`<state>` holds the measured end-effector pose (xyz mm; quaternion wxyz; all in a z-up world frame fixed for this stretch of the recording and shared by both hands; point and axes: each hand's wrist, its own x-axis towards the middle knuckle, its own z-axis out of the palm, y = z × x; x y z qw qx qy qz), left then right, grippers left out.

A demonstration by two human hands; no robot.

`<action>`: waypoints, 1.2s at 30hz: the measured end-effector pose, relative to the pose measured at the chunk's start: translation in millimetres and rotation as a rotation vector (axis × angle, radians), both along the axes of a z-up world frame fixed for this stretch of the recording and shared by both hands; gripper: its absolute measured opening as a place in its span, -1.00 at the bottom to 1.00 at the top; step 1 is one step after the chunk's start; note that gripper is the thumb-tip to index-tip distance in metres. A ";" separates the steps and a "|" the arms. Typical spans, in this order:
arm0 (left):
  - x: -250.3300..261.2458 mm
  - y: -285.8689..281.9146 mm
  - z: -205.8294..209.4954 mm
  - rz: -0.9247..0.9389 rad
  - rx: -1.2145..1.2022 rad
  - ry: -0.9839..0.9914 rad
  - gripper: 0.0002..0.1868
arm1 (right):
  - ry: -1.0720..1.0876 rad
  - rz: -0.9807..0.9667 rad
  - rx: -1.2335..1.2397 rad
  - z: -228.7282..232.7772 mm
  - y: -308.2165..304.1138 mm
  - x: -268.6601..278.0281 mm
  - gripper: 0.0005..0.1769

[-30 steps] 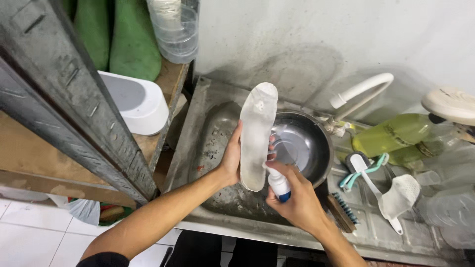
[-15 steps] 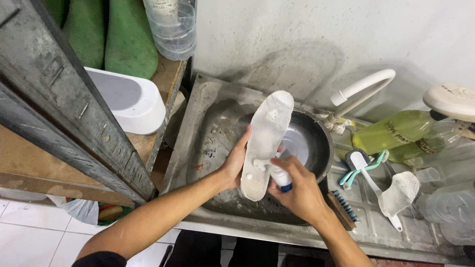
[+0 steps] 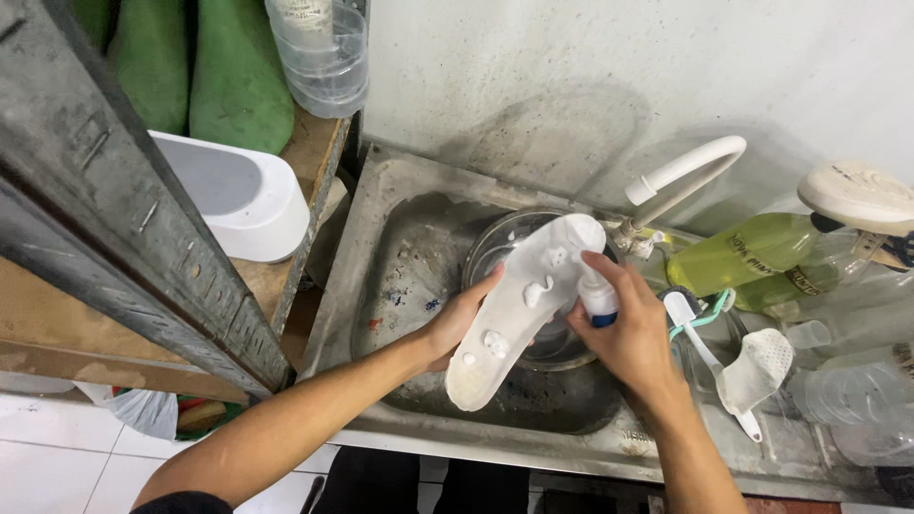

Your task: The person cleans a white shoe insole by applying liquid cleaner and scrubbing it with a brush and a cloth in a sink. They then rinse the insole and the sink basin. Finally, the person wets a canvas sneaker under the tap and places it on a towel.

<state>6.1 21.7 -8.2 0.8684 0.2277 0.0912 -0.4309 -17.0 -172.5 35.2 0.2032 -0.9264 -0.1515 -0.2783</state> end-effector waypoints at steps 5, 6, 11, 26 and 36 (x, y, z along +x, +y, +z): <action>0.0 -2.3 -3.1 -0.069 0.004 -0.029 -0.40 | -0.075 -0.068 -0.027 -6.4 -22.2 12.0 -0.43; -2.4 0.0 4.5 -0.071 0.002 -0.027 -0.40 | -0.072 -0.071 -0.028 0.4 -16.4 9.6 -0.43; -4.7 5.3 17.7 -0.072 0.044 -0.003 -0.41 | -0.097 -0.076 0.011 -1.3 -18.4 4.7 -0.34; -3.5 0.5 32.9 0.081 0.060 0.061 -0.50 | 0.168 -0.264 0.171 -22.2 -27.1 -49.7 -0.44; -2.6 -8.7 30.8 0.190 0.181 0.014 -0.44 | 0.000 -0.618 0.623 -53.4 -158.3 -138.9 -0.47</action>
